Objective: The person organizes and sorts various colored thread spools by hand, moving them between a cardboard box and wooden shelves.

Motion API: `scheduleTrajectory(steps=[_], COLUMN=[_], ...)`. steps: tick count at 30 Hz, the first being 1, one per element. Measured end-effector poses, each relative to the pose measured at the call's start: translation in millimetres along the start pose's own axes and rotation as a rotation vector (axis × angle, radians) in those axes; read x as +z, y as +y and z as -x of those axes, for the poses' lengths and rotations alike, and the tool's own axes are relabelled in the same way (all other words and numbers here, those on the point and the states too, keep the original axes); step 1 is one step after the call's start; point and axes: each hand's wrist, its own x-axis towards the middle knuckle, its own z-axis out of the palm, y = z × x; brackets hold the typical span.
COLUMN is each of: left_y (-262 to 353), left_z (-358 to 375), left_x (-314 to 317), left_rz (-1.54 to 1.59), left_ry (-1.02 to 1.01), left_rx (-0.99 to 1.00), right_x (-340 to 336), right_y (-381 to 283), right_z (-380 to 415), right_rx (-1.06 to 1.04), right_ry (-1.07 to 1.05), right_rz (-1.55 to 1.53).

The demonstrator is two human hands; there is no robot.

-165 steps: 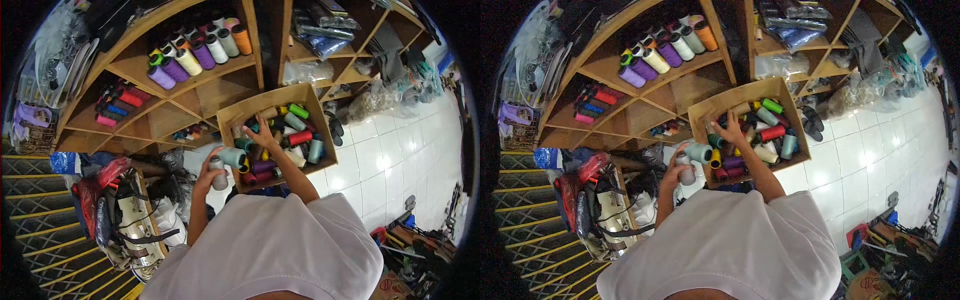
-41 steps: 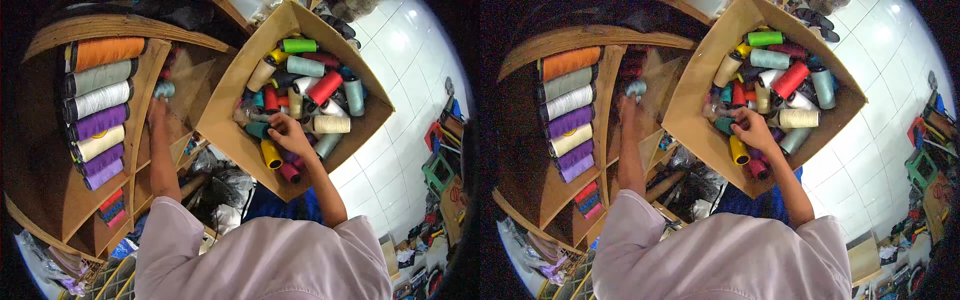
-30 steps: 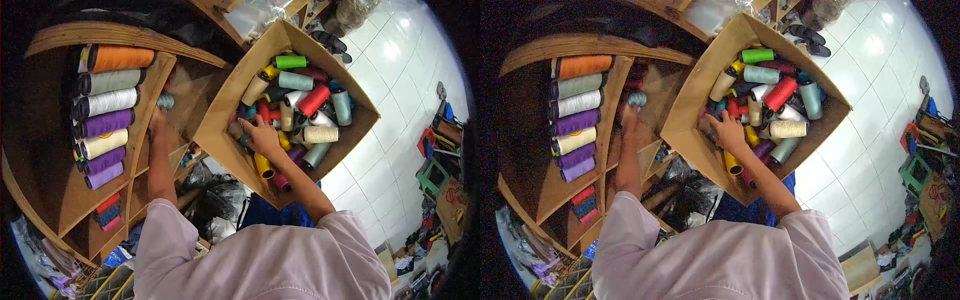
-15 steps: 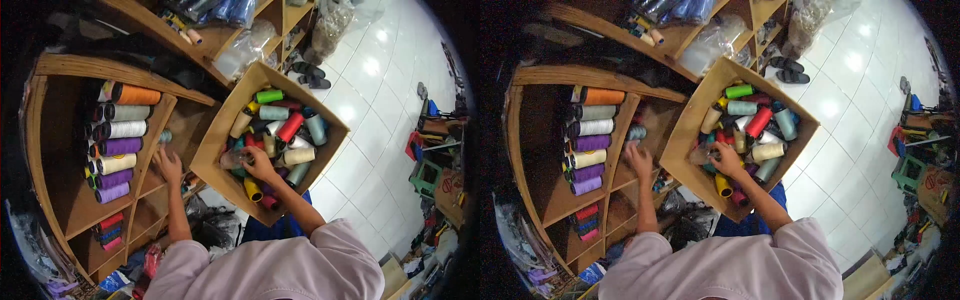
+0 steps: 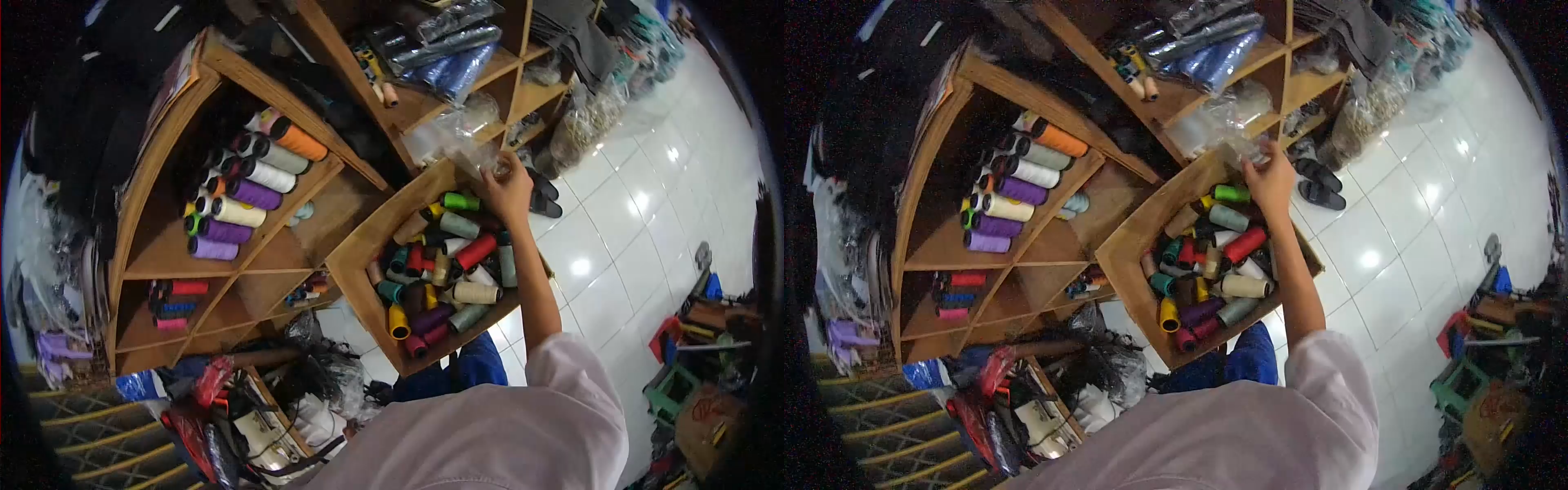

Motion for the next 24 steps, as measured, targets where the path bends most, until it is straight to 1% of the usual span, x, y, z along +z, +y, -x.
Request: scheduleTrajectory(steps=[1,2,4,7,8,9,11,12,13,15,17,18,19,20,21,22,23,24], left_y=[-5.4,-2.8,-2.6,4.2,6.4,8.7,9.2,10.4,12.3,14.1,14.0,14.8,14.5,14.0,12.7,17.1,23.4,99.1], left_z=[10.6,22.3,39.4,54.7,59.2,63.3,76.4,82.6,86.0,89.6,89.3,83.7,70.6,52.4,24.6,-14.7,-58.5,-66.9], left_x=[8.1,11.2,22.5,36.3,40.3,45.8,53.5,58.0,61.7,68.9,75.6,77.1,75.5,71.6,62.1,45.7,25.4,-40.3], left_rz=[0.022,0.044,0.098,0.169,0.188,0.206,0.235,0.248,0.260,0.281,0.293,0.295,0.301,0.309,0.312,0.364,0.416,0.700], left_ry=[-0.028,-0.058,-0.067,-0.060,-0.059,-0.052,-0.055,-0.054,-0.052,-0.045,-0.020,0.005,0.072,0.169,0.288,0.455,0.598,0.642], left_rx=[-0.045,-0.088,-0.141,-0.186,-0.196,-0.193,-0.210,-0.216,-0.216,-0.211,-0.187,-0.162,-0.121,-0.056,0.012,0.122,0.238,0.411], right_x=[17.1,33.3,75.4,150.2,159.6,166.8,176.9,177.7,171.9,134.2,92.8,72.4,50.6,21.9,-5.9,-30.8,-52.4,-70.0], right_y=[5.9,10.8,13.6,43.1,46.0,48.8,57.4,59.7,49.6,25.6,8.9,12.5,16.4,10.0,6.4,10.8,11.1,18.3], right_z=[-22.0,-40.8,-75.5,-119.8,-124.1,-124.3,-111.3,-107.2,-95.6,-60.7,-20.6,0.4,21.3,51.1,77.8,105.5,135.1,163.9], right_rx=[-0.082,-0.098,-0.080,-0.102,-0.121,-0.132,-0.239,-0.283,-0.295,-0.554,-0.547,-0.600,-0.660,-0.621,-0.545,-0.528,-0.417,-0.308], right_ry=[0.011,-0.003,-0.127,-0.171,-0.312,-0.325,-0.333,-0.453,-0.470,-0.357,-0.361,-0.316,-0.272,-0.242,-0.272,-0.248,-0.246,-0.229], right_rz=[0.102,0.087,0.319,0.315,0.094,0.080,0.219,0.271,0.263,0.414,0.260,0.267,0.271,0.292,0.323,0.329,0.363,0.425])
